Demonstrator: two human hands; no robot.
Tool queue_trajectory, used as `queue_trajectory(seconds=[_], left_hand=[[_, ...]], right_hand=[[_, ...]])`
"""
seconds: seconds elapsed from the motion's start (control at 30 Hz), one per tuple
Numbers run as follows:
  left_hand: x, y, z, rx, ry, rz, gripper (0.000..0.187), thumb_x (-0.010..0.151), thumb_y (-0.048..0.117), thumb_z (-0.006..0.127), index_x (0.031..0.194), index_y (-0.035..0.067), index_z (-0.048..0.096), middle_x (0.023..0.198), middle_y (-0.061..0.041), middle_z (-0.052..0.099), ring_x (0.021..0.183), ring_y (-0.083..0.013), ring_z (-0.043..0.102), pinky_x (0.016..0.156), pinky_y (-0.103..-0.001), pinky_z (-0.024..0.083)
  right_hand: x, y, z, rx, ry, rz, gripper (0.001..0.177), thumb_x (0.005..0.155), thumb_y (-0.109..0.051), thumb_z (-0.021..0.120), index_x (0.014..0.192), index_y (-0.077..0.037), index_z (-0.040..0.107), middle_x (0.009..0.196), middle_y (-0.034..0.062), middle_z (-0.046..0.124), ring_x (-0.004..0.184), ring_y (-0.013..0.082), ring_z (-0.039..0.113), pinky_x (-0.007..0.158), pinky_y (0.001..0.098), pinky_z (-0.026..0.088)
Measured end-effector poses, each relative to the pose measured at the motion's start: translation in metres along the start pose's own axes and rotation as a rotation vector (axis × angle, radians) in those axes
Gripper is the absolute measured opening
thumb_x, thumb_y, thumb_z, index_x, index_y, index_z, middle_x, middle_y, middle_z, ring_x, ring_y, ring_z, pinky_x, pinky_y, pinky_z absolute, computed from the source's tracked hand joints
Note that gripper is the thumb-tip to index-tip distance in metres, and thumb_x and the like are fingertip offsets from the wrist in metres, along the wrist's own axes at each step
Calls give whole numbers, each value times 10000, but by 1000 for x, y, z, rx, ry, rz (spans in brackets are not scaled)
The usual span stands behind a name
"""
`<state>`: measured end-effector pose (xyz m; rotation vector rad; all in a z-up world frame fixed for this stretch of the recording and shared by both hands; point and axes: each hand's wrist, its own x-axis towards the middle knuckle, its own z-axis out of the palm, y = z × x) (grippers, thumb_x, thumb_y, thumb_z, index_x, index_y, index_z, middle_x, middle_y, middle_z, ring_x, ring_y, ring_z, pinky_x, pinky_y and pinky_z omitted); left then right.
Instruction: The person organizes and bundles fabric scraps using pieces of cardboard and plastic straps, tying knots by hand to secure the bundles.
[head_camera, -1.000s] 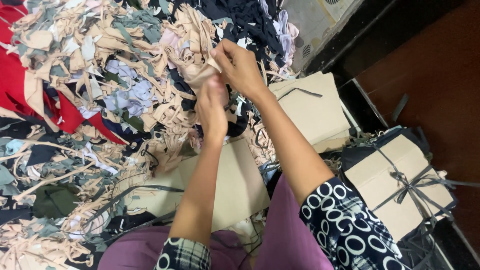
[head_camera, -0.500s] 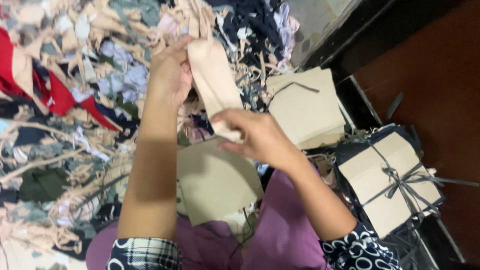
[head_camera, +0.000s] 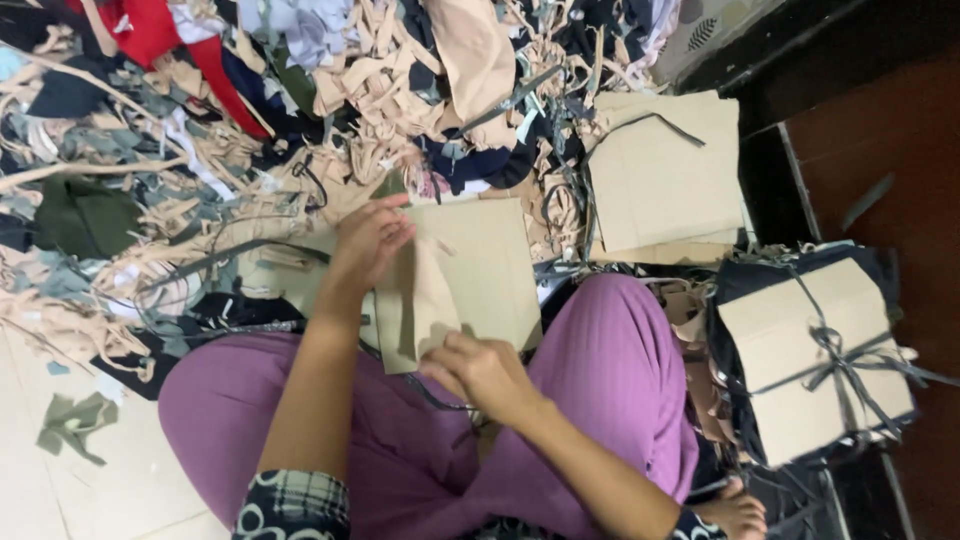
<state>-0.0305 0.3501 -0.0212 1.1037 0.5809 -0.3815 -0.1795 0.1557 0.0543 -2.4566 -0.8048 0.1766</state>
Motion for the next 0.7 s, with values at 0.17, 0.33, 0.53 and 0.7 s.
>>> queue_trajectory(seconds=[0.17, 0.33, 0.53, 0.7], left_hand=[[51, -70, -44, 677, 264, 438, 206, 877, 77, 677, 1062, -12, 699, 947, -209, 646, 951, -379, 670, 840, -517, 527], [-24, -49, 11, 966, 170, 541, 368, 802, 143, 783, 1120, 12, 651, 983, -161, 624, 964, -351, 648, 840, -498, 538], [-4, -70, 12, 800, 122, 480, 192, 869, 163, 771, 1014, 73, 684, 852, -83, 646, 826, -244, 663, 715, -395, 540], [-4, -42, 7, 99, 72, 191, 356, 909, 249, 739, 1167, 45, 603, 961, -76, 690, 835, -206, 672, 730, -344, 565]], right_hand=[[22, -16, 9, -40, -217, 141, 220, 981, -305, 576, 1071, -201, 748, 949, 80, 745, 772, 317, 747, 671, 456, 592], [25, -15, 4, -51, -254, 173, 249, 927, -324, 645, 1114, -173, 713, 957, 102, 763, 817, 340, 755, 708, 483, 597], [4, -19, 0, -31, -269, 165, 267, 844, -203, 727, 1101, -177, 656, 993, 74, 753, 880, 349, 748, 728, 483, 597], [-19, -10, 10, -57, -173, 88, 121, 893, -139, 640, 1001, -185, 667, 950, 25, 715, 862, 302, 736, 704, 388, 595]])
